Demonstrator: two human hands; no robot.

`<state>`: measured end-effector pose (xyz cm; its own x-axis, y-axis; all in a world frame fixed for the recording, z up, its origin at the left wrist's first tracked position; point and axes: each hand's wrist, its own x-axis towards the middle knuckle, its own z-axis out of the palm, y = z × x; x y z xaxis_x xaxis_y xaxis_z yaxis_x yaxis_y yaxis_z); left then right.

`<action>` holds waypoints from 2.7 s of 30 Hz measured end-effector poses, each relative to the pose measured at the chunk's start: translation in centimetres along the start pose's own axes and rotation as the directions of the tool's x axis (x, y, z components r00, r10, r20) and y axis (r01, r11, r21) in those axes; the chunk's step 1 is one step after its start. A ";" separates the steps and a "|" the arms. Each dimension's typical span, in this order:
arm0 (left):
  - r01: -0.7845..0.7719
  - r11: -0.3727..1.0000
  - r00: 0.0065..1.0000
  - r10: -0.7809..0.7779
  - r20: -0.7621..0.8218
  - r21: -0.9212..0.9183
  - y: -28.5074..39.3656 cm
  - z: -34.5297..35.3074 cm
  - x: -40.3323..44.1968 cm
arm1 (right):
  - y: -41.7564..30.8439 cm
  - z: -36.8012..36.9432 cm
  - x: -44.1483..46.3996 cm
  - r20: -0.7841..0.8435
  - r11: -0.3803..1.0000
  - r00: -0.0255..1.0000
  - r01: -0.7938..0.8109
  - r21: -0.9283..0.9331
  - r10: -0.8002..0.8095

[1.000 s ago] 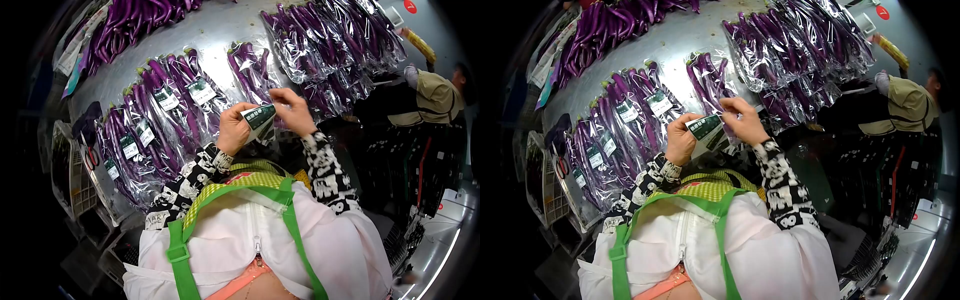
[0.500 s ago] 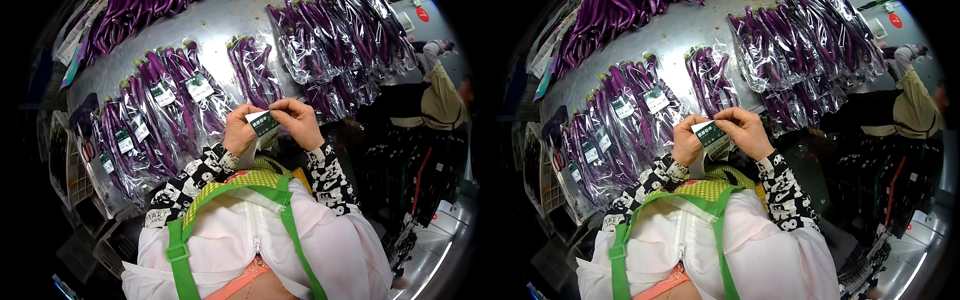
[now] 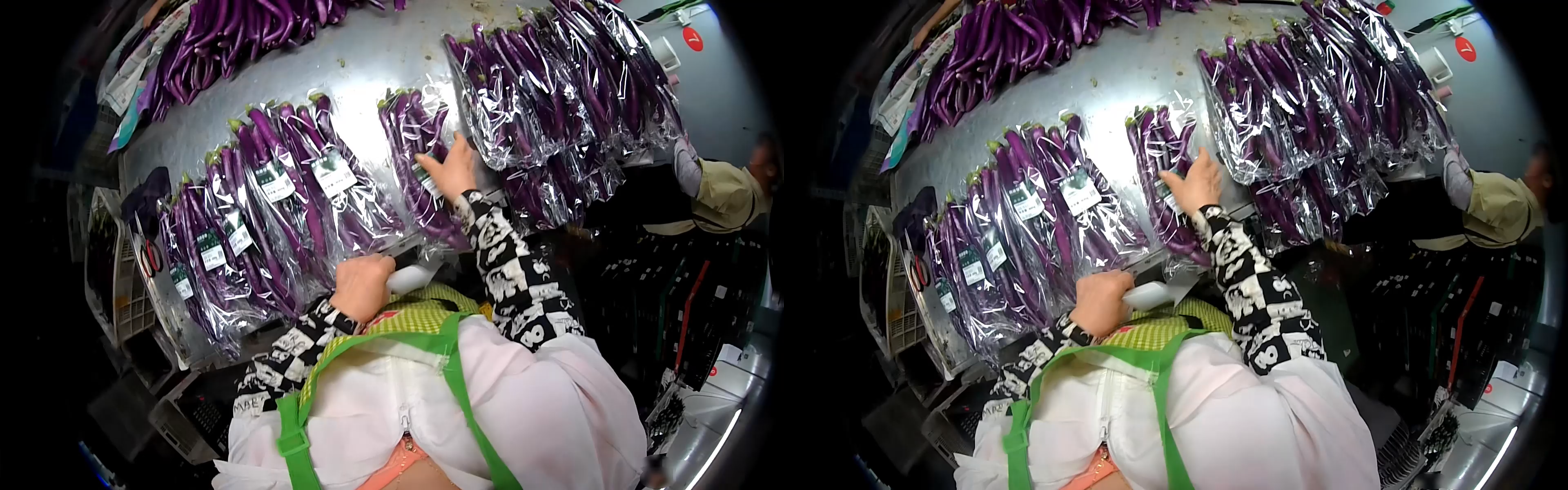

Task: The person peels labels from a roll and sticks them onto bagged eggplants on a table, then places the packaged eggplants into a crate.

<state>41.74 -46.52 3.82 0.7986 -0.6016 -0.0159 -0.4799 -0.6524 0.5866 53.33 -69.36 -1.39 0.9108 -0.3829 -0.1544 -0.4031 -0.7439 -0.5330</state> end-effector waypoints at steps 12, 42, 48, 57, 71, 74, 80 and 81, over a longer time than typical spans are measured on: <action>-0.580 0.583 0.813 0.460 -0.356 -0.569 3.1 -2.0 1.9 | -6.8 -1.4 4.3 0.061 0.938 0.989 0.109 0.329 -0.136; -0.031 0.301 0.964 -0.243 -0.108 -0.953 2.2 -1.6 7.7 | 3.9 -6.6 -5.1 -0.014 0.969 0.988 0.148 -0.199 -0.154; -0.016 0.266 0.964 -0.250 -0.085 -0.964 0.8 -0.5 8.2 | 3.4 -7.3 -8.1 -0.113 0.902 0.901 0.398 -0.169 -0.419; 0.029 0.243 0.961 -0.274 -0.040 -0.970 1.7 0.7 8.1 | -3.0 -11.2 -9.7 0.164 0.670 0.896 0.177 0.721 -0.413; 0.370 0.773 0.901 -0.163 0.402 -0.516 -1.3 5.8 3.6 | -2.2 -7.8 -0.5 -0.082 0.911 0.908 0.412 -0.010 -0.412; 0.303 0.856 0.939 -0.193 0.285 -0.418 0.9 3.2 3.2 | -1.9 -5.5 1.4 -0.100 0.950 0.960 0.238 -0.204 -0.262; -0.065 0.885 0.953 -0.082 -0.293 -0.460 1.8 0.5 3.2 | 1.9 -5.6 -0.3 -0.054 0.987 0.998 0.004 -0.160 -0.012; -0.067 0.884 0.952 -0.082 -0.295 -0.462 1.9 0.6 3.2 | 2.4 -5.6 0.1 -0.018 0.983 0.999 0.047 -0.176 -0.051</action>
<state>43.19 -50.01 4.37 0.9067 -0.3833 0.1759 -0.3102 -0.3234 0.8940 51.93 -74.29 2.00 0.9285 -0.3540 -0.1122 -0.3691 -0.8459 -0.3850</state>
